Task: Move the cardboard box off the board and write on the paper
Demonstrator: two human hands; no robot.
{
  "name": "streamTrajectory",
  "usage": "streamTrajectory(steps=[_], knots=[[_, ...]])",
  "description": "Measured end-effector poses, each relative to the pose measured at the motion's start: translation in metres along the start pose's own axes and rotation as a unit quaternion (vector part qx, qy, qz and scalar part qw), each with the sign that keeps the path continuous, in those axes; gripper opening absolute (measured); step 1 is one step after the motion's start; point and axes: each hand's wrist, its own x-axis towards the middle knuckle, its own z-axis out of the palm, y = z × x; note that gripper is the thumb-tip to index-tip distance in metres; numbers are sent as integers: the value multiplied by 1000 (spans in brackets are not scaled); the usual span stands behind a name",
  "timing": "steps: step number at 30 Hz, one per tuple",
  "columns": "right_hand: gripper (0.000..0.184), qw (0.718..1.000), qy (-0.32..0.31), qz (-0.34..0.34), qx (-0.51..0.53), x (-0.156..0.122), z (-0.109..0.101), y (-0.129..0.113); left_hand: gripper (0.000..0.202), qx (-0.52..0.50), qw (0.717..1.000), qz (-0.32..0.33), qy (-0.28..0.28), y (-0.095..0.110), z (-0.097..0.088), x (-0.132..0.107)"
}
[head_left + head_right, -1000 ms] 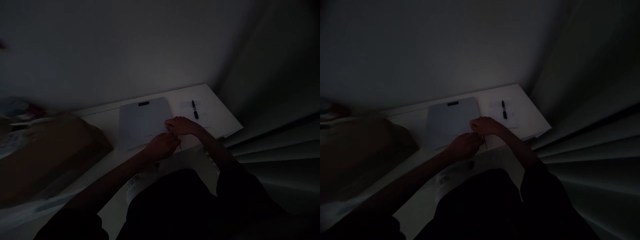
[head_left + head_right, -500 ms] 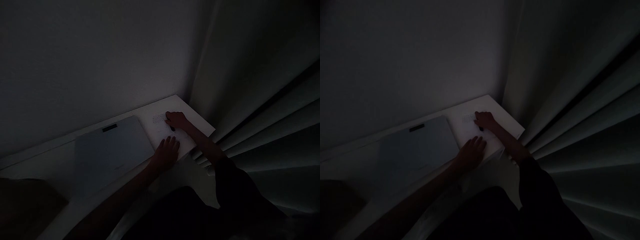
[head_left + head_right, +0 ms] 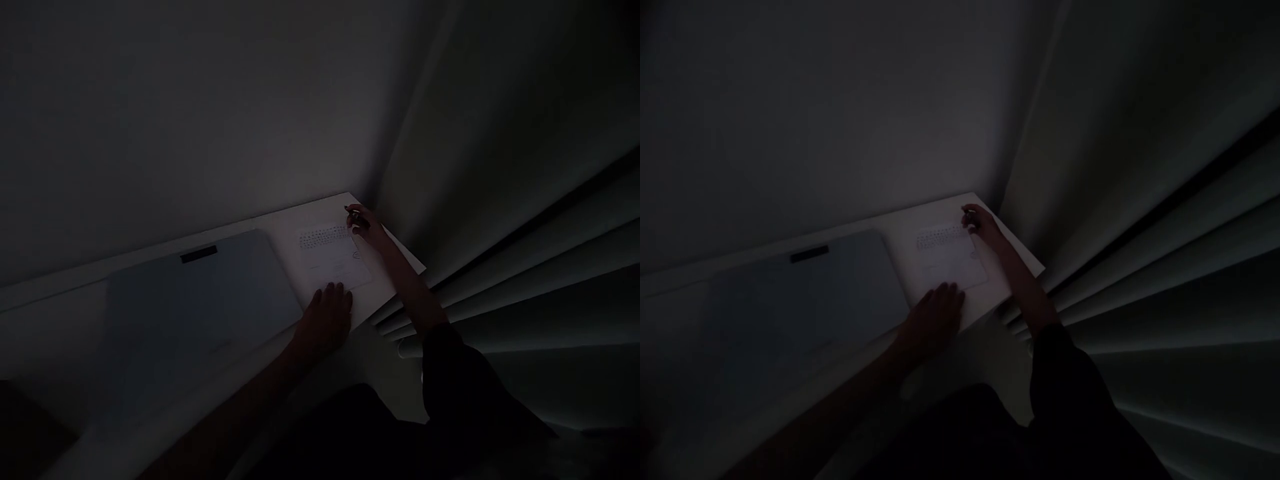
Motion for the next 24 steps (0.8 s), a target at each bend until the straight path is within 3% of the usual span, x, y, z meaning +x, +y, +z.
streamTrajectory(steps=[3, 6, 9, 14, 19, 24], knots=[[30, 1000, -7, -14, 27, -1, -1, 7, 44, -10, 1000, -7, -8, 0, 3, -1], [15, 998, 35, -16, -57, 0, 1, 12, 45, -24, 1000, -7, 2, -1, 3, -2], [33, 987, 73, -36, -141, -1, 3, 16, 46, -30, 1000, -5, 4, -2, 3, -3], [39, 987, 21, -34, -159, -3, 5, 24, 46, -33, 999, -15, -24, -2, 2, -3], [42, 966, 56, -123, -221, -5, 15, 37, 46, -31, 999, -13, -15, -2, 4, -4], [27, 972, 32, -14, -231, -12, 24, 32, 46, -26, 1000, -1, 12, -4, 7, -6]])
